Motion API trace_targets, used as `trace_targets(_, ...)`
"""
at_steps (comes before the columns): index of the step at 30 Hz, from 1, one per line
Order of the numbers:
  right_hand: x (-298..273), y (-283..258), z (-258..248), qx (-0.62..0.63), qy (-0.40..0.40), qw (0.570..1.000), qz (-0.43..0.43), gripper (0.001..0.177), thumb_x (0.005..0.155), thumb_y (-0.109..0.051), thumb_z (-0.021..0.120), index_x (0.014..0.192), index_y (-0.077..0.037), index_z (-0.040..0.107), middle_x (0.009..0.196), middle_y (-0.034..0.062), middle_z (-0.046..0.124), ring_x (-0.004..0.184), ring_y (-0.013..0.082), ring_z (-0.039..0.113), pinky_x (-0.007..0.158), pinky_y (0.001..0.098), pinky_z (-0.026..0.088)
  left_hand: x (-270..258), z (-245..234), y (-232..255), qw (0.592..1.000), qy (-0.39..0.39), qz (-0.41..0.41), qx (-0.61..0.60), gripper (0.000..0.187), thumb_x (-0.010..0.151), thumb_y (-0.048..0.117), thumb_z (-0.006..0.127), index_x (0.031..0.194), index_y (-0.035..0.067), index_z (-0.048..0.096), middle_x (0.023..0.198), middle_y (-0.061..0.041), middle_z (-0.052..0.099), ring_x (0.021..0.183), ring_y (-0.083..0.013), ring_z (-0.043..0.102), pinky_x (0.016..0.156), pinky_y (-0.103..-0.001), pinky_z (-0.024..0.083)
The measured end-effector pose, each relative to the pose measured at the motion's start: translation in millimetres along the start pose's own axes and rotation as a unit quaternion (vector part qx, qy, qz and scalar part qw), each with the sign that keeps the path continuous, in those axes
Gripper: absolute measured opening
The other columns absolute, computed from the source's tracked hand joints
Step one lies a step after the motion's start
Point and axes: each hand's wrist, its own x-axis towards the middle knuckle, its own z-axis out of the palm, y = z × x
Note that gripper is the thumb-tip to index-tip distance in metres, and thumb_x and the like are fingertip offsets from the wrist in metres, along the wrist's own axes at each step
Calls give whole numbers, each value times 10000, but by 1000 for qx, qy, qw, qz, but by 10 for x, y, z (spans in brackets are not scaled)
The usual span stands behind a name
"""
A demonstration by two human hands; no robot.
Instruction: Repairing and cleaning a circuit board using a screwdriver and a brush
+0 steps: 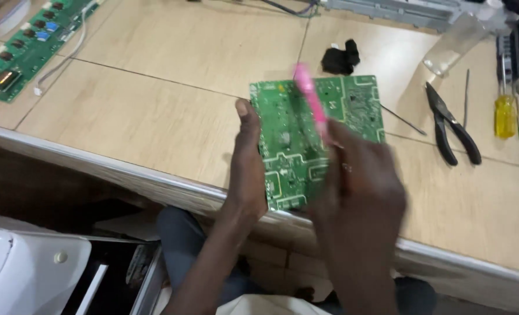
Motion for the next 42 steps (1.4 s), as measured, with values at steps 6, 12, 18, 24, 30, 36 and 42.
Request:
trace_targets(6, -306, 636, -181, -17, -43, 999, -14, 349, 996, -116, 647, 1312, -248, 712, 853, 51, 581, 647, 239, 577, 617, 386, 475, 2, 8, -53, 1000, 7, -6, -3, 1203, 649, 846, 304, 1634, 167, 181, 1746, -43, 73, 1601, -200, 13, 1234, -493, 42)
trace_targets(12, -167, 805, -379, -133, 88, 987, 18, 286, 1164, 38, 658, 1419, 22, 786, 1020, 169, 653, 664, 267, 557, 669, 399, 456, -50, 21, 51, 999, 36, 17, 13, 523, 663, 426, 745, 1058, 87, 790, 1024, -56, 817, 1002, -200, 762, 905, -351, 597)
trace_targets(18, 36, 752, -184, -18, 0, 1000, 12, 234, 1063, -195, 628, 1208, -79, 771, 880, 127, 582, 648, 214, 510, 542, 360, 392, -86, 44, -11, 998, 54, 8, -8, 460, 682, 290, 773, 1072, 46, 772, 1002, -100, 812, 968, -239, 771, 851, -390, 632)
trace_targets(24, 17, 694, -85, 20, -7, 999, -39, 297, 1048, -102, 590, 1327, -106, 693, 864, 57, 635, 640, 184, 554, 578, 339, 427, -29, 8, -86, 997, 65, -19, 27, 413, 681, 287, 787, 1011, 44, 739, 910, -107, 767, 823, -224, 709, 702, -370, 592)
trace_targets(30, 88, 958, -185, -48, 122, 991, -24, 271, 1132, -33, 588, 1359, -13, 734, 1066, 151, 749, 721, 223, 632, 657, 378, 477, -19, 8, -30, 998, 50, 20, 29, 444, 694, 307, 772, 1062, 60, 774, 1005, -101, 827, 928, -227, 779, 812, -363, 616)
trace_targets(36, 67, 1071, -231, -69, 117, 991, 17, 305, 1039, 41, 587, 1299, 3, 742, 1201, 189, 769, 862, 285, 713, 686, 398, 515, -94, 22, -81, 997, 62, 38, -10, 449, 700, 230, 781, 1101, 43, 706, 1057, -127, 799, 1003, -247, 767, 881, -382, 641)
trace_targets(42, -26, 1091, -278, -34, 71, 997, 18, 371, 1013, 51, 565, 1329, -44, 733, 1029, 129, 761, 772, 228, 647, 646, 371, 462, -127, 77, -50, 998, 54, 17, -7, 414, 713, 228, 776, 1061, 3, 756, 925, -130, 793, 798, -224, 733, 678, -380, 608)
